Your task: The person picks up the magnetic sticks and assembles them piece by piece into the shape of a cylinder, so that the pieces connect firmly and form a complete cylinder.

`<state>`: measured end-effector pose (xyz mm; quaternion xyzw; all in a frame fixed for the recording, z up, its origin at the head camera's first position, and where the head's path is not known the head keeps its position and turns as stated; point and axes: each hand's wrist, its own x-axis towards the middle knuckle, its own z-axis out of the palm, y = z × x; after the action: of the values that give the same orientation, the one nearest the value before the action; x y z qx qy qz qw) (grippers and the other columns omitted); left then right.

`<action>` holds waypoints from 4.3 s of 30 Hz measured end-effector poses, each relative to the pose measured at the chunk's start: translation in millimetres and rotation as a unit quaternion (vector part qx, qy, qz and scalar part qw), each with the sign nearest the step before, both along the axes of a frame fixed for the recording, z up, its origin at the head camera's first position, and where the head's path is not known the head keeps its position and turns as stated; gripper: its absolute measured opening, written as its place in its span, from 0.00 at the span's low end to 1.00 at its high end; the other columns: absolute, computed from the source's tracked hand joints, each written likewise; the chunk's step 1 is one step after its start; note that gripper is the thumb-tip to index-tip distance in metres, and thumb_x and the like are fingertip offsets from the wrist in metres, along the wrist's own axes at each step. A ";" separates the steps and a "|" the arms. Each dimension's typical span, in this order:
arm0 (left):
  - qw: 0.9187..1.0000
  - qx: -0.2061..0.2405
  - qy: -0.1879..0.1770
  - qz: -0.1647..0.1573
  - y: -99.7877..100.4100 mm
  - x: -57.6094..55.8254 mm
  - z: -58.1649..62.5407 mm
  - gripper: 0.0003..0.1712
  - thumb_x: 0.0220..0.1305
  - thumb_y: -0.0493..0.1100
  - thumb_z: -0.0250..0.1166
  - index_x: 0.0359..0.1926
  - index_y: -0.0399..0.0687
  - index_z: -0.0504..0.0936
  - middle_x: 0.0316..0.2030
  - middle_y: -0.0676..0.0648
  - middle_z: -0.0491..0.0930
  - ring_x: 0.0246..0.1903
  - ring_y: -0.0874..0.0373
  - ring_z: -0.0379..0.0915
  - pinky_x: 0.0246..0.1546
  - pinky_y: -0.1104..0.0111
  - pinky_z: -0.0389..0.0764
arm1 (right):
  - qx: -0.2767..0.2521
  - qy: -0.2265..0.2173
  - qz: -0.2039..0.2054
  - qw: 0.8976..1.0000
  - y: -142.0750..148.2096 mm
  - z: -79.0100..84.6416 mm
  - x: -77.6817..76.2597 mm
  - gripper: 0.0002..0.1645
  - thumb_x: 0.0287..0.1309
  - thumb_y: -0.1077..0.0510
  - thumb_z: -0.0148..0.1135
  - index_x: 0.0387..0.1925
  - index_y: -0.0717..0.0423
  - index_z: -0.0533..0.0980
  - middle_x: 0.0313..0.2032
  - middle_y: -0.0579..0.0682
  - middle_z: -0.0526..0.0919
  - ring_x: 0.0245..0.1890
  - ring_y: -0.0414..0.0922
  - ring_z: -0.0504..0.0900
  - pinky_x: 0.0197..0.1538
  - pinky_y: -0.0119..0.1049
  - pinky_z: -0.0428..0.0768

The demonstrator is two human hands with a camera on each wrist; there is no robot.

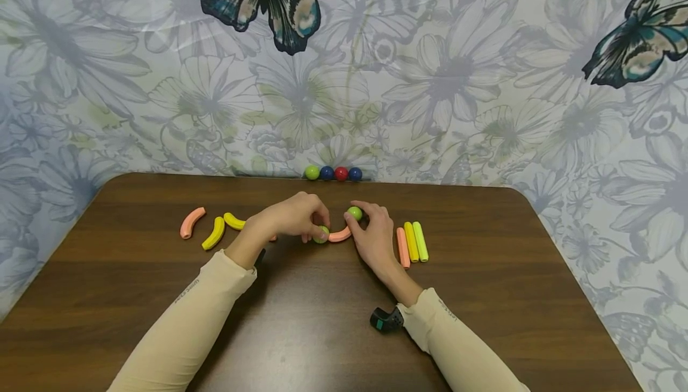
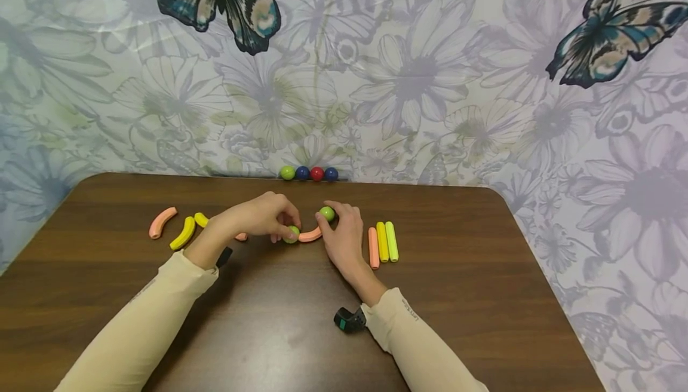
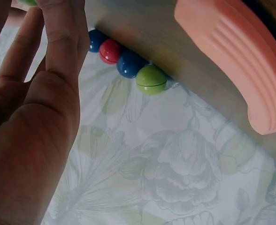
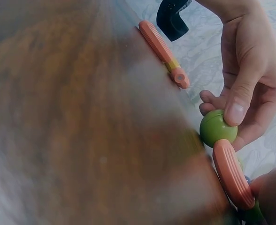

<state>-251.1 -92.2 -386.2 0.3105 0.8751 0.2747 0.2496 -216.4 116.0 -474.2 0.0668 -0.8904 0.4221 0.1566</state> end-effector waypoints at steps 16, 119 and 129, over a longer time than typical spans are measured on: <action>1.000 -0.019 0.022 0.005 14.6 9.1 -5.9 0.08 0.68 0.44 0.74 0.39 0.44 0.87 0.27 0.45 0.85 0.21 0.55 0.84 0.28 0.69 0.82 | -0.024 -0.004 0.007 1.000 1.9 0.2 1.9 0.25 0.68 0.57 0.69 0.63 0.60 0.79 0.56 0.57 0.84 0.48 0.52 0.85 0.55 0.46 0.85; 0.974 0.046 0.221 -0.013 -13.7 48.9 0.6 0.11 0.60 0.35 0.78 0.43 0.42 0.88 0.37 0.47 0.86 0.32 0.56 0.79 0.35 0.69 0.80 | -0.009 -0.048 0.025 0.999 -3.7 2.1 2.1 0.39 0.68 0.53 0.66 0.77 0.58 0.67 0.73 0.58 0.73 0.72 0.59 0.72 0.73 0.60 0.70; 0.991 -0.061 0.099 0.064 -91.6 63.9 18.6 0.20 0.60 0.24 0.71 0.52 0.42 0.86 0.40 0.46 0.87 0.30 0.59 0.83 0.44 0.58 0.81 | -0.010 -0.047 0.017 0.999 -1.2 2.2 2.9 0.39 0.67 0.53 0.65 0.76 0.58 0.67 0.72 0.58 0.74 0.72 0.59 0.72 0.73 0.58 0.70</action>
<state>-187.2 -183.8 -367.6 0.2632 0.9288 0.2044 0.1623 -213.4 114.7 -472.0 0.0609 -0.8914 0.4359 0.1084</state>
